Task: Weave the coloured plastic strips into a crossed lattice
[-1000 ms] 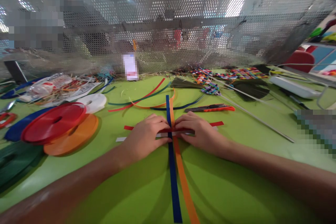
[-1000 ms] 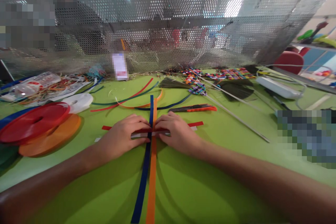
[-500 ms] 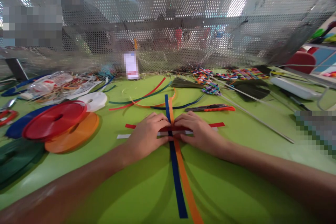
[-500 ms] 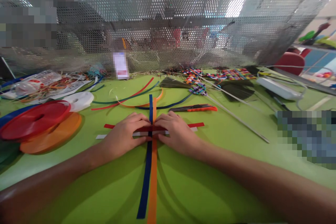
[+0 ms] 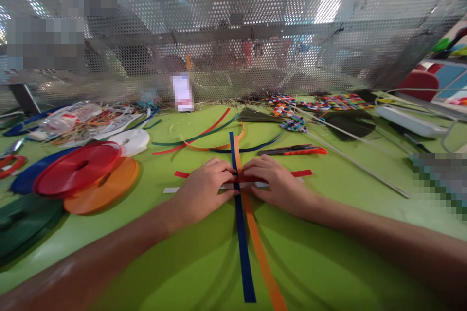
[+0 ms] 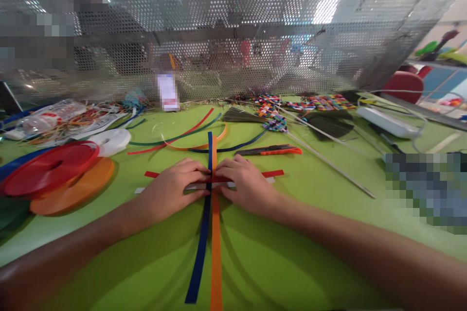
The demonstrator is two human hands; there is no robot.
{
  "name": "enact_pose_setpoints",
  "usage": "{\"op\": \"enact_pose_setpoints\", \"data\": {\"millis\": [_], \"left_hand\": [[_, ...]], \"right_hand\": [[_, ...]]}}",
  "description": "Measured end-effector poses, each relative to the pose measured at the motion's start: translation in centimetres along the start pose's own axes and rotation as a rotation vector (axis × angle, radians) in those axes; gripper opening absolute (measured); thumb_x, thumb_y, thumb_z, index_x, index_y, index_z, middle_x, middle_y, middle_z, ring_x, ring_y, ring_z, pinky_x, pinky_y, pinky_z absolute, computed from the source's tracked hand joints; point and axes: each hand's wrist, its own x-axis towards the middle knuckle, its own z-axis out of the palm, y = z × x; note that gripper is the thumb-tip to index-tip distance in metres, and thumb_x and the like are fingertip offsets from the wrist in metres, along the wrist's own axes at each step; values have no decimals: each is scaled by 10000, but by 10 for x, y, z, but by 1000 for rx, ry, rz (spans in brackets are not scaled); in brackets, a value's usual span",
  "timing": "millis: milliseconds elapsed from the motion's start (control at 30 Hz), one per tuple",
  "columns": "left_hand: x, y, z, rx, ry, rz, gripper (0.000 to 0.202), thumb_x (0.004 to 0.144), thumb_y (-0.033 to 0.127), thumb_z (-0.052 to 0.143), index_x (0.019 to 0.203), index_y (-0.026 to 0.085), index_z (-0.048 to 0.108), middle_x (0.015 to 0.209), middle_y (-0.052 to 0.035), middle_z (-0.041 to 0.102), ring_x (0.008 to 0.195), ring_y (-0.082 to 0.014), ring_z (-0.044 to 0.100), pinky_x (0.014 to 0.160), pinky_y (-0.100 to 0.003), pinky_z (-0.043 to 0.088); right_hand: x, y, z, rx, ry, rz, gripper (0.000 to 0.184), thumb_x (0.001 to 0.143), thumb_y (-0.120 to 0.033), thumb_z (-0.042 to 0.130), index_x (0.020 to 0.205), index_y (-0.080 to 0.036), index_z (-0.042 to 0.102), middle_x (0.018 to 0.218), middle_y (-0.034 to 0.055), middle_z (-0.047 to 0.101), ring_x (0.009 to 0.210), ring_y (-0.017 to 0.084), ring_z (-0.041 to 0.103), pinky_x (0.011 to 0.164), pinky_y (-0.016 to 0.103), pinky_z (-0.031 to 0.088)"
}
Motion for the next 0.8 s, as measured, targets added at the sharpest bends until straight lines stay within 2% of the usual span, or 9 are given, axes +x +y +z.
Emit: {"op": "enact_pose_setpoints", "data": {"millis": [167, 400, 567, 800], "left_hand": [[-1, 1, 0, 40, -1, 27, 163, 933, 174, 672, 1075, 161, 750, 1168, -82, 662, 1068, -280, 574, 942, -470, 515], [-5, 6, -2, 138, -14, 48, 182, 969, 179, 619, 1079, 180, 764, 1114, -86, 645, 1027, -275, 580, 919, -462, 516], [-3, -1, 2, 12, 26, -11, 151, 930, 198, 691, 1056, 202, 774, 1023, -64, 633, 996, -251, 576, 878, -410, 507], [-3, -5, 6, -74, 101, -32, 140, 899, 158, 727, 1022, 208, 774, 914, -29, 629, 922, -215, 588, 792, -343, 484]], "right_hand": [[-1, 2, 1, 59, 42, -26, 167, 877, -84, 662, 1016, -166, 708, 1074, 93, 715, 1003, 244, 615, 919, 432, 509], [0, 6, 4, 92, 119, -59, 130, 861, -60, 652, 909, -167, 709, 952, 91, 720, 893, 225, 640, 826, 389, 531], [1, 7, 4, 88, 98, -58, 120, 886, -91, 658, 913, -189, 722, 957, 75, 726, 894, 213, 645, 843, 391, 522], [2, 4, 3, 93, 86, -65, 192, 850, -8, 643, 887, -184, 711, 926, 54, 736, 845, 196, 654, 905, 420, 490]]}}
